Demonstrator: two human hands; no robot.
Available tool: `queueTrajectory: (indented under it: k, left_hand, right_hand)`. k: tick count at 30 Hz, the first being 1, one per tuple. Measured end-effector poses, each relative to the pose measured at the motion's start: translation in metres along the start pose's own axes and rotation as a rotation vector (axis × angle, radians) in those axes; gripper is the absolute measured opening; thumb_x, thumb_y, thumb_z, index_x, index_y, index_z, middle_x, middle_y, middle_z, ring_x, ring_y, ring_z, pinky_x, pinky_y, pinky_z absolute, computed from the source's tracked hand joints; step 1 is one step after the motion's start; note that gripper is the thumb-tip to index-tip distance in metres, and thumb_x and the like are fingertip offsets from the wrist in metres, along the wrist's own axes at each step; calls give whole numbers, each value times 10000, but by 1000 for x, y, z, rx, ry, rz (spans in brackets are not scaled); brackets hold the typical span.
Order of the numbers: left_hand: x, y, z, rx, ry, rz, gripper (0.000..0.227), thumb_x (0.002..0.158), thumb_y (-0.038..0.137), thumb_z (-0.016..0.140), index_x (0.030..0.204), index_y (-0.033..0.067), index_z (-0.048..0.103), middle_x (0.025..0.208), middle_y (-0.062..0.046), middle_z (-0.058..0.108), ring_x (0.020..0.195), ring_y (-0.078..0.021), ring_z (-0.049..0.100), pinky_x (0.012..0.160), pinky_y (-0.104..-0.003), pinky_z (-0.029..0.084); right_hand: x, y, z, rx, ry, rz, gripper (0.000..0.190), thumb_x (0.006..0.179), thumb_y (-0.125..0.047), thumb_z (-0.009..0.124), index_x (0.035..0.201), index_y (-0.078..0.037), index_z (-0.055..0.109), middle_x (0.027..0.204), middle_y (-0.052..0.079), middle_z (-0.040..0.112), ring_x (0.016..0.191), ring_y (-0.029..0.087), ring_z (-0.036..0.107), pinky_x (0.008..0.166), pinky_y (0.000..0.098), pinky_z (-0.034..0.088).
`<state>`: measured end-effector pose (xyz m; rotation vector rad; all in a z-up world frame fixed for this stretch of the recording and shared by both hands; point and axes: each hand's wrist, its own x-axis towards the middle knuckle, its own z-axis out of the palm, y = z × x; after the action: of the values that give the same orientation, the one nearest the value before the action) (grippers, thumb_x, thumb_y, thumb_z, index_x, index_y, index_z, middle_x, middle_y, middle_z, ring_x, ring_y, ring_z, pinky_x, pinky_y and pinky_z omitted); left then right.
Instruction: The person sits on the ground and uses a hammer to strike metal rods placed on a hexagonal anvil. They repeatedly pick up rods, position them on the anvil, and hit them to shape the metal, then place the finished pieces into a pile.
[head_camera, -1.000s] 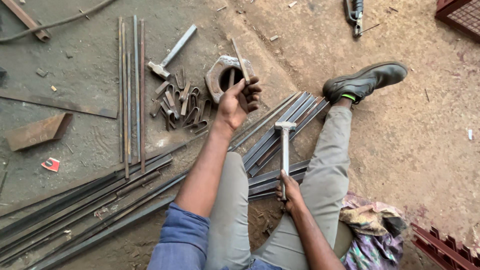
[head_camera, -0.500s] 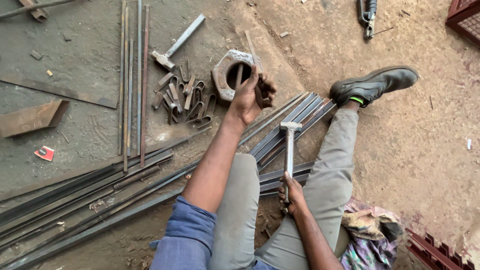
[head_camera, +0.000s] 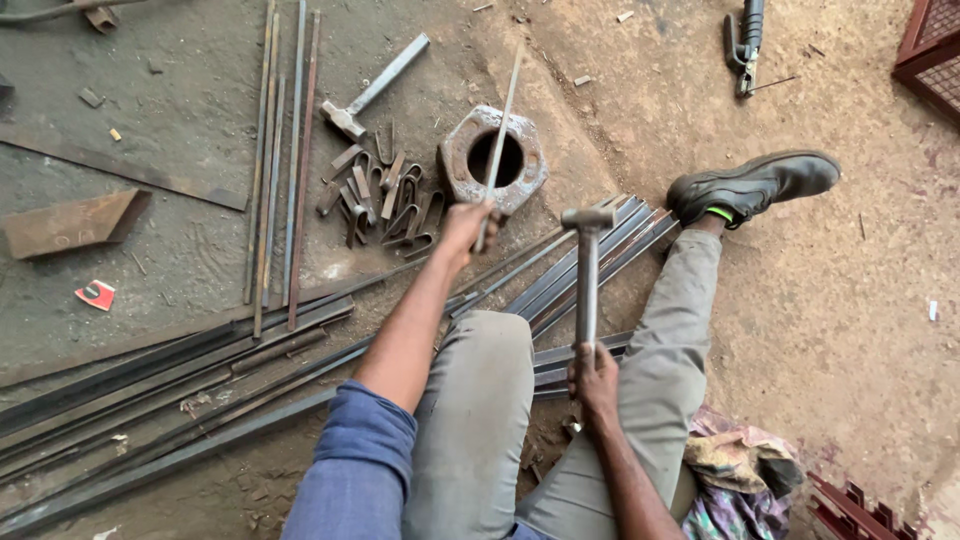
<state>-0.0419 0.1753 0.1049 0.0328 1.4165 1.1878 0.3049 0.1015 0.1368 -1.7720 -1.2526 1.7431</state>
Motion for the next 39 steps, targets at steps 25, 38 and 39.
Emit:
queueTrajectory:
  k: [25, 38, 39]
  left_hand:
    - [11, -157, -85, 290, 237, 260, 478, 1026, 474, 593, 779, 66, 630, 643, 15, 443, 610, -114, 424, 539, -328, 341]
    - [-63, -174, -103, 510, 335, 208, 570, 1002, 623, 532, 791, 112, 672, 613, -18, 552, 594, -136, 521, 551, -329, 407]
    - [-63, -163, -99, 559, 360, 146, 597, 993, 653, 511, 781, 120, 680, 608, -7, 560, 586, -133, 529, 548, -329, 397]
  right_hand:
    - [115, -134, 71, 140, -94, -828, 219, 1109, -283, 587, 1117, -66, 614, 717, -6, 578, 585, 78, 551, 485, 243, 459]
    - [117, -52, 65, -390, 220, -416, 409, 1054, -448, 611, 1021, -53, 713, 700, 127, 627, 621, 181, 591, 606, 399, 489]
    - [116, -46, 61, -435, 193, -355, 421, 1034, -470, 609, 1025, -64, 718, 699, 113, 636, 617, 189, 614, 607, 398, 496]
